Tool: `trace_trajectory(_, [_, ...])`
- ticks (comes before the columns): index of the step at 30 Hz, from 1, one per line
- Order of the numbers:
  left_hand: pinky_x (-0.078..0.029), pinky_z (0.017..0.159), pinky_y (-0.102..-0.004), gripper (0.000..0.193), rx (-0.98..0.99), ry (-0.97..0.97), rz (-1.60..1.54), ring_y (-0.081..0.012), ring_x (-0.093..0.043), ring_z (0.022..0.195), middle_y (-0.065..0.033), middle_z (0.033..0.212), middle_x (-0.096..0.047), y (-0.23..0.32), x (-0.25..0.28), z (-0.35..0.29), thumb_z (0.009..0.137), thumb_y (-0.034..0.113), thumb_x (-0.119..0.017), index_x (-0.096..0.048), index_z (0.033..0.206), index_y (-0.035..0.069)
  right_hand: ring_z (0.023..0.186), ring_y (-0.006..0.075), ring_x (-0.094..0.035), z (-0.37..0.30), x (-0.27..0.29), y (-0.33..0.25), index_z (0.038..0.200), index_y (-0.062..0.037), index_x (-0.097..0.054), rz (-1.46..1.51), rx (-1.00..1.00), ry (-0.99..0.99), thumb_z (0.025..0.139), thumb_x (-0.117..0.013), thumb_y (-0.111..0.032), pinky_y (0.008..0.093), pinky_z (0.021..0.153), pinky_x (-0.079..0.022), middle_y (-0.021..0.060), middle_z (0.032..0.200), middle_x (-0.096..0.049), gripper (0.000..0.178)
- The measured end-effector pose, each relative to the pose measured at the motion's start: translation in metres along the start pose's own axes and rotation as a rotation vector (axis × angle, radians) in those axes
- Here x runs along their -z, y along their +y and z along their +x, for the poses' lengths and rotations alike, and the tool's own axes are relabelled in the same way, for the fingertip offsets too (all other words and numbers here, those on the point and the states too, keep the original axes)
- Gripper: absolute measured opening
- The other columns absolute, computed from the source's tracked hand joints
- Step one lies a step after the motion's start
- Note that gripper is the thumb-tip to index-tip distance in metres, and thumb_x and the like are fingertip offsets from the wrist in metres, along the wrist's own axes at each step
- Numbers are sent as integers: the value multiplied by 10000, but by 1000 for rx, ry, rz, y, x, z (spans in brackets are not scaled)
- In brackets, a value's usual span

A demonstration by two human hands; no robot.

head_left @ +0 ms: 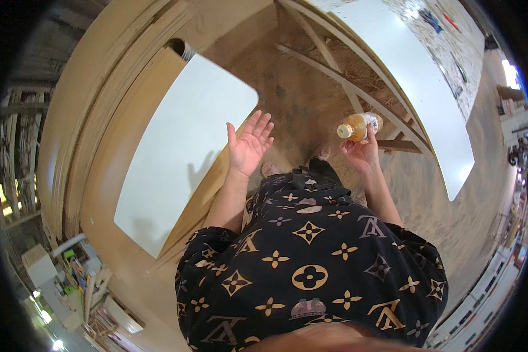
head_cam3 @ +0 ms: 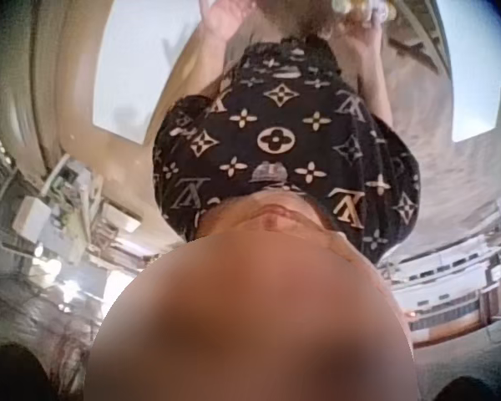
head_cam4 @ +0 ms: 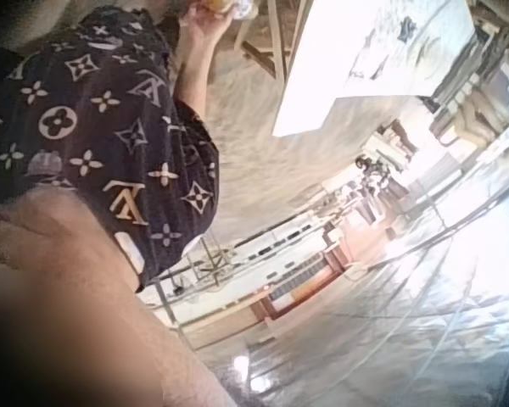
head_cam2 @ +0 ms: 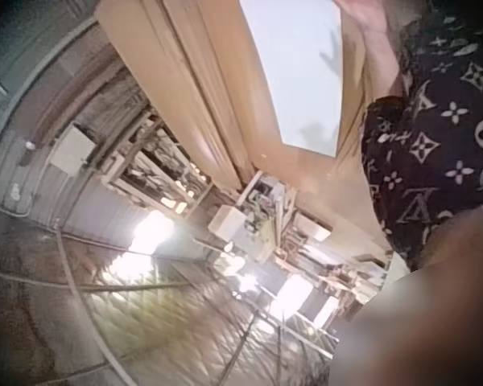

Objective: The person applies a yellow adhesive from a squeeze bottle along the edges of white rectangular boards. They handle the boards one at a time, applying glue to the edges and then placing them on a workbench.

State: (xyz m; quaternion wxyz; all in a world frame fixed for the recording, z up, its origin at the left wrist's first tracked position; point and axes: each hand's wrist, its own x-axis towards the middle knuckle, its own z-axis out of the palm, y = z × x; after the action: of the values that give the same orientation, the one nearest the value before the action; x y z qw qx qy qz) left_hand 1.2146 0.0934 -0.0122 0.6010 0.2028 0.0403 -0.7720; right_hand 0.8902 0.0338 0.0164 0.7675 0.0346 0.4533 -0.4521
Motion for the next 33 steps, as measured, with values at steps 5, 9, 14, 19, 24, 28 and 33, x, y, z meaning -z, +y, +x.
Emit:
trace_trajectory(5, [-394,992,-378,622,-16,-40,217,-205,-468,1257,-99,1432,-455,-60,-51,69,981,557,-281,-368,1443,150,897,190,-566,-2,56,-65,1186,-161,-567,131,84,-136,901,-555,-540,385,777,-451,22,1098,-629,474])
trace_trajectory(9, [-378,984,-355,524,-50,-39,333,-172,-473,1239,-81,1431,-462,-104,-85,115,1010,457,-284,-336,1460,193,934,207,-563,-13,86,-100,1201,-168,-540,147,192,-51,901,-558,-543,404,775,-446,27,1127,-613,480])
trace_trajectory(14, [-197,1110,-438,821,26,-56,193,-293,-214,1421,-157,1554,-217,-149,-95,174,894,708,-286,-125,1528,211,1040,213,-558,-21,133,-138,1256,-167,-511,169,238,-91,910,-556,-527,401,796,-452,39,1212,-589,502])
trace_trajectory(19, [-64,1156,-495,992,51,120,37,-365,-88,1447,-166,1582,-36,-186,-72,261,796,836,-241,-1,1530,214,1131,242,-554,-4,194,-160,1264,-159,-510,343,318,-118,927,-543,-494,418,856,-475,55,1229,-585,476])
trace_trajectory(24, [-50,1159,-488,1004,-18,151,106,-356,-36,1455,-153,1586,3,-190,-49,329,788,850,-228,32,1527,221,1087,231,-570,9,234,-158,1229,-179,-544,403,384,-108,905,-552,-532,438,836,-479,29,1194,-600,480])
trace_trajectory(28, [-25,1163,-480,1008,-10,218,101,-347,-6,1458,-136,1588,24,-189,-55,374,786,855,-216,42,1525,219,1067,221,-565,5,234,-160,1196,-216,-570,449,382,-19,891,-549,-565,442,833,-468,4,1148,-617,464])
trace_trajectory(33, [-14,1167,-477,1026,-53,249,77,-332,8,1459,-123,1587,39,-167,-114,457,781,863,-210,50,1524,204,1054,207,-567,18,197,-178,1185,-206,-575,538,472,-18,887,-564,-553,444,815,-444,-8,1144,-622,458])
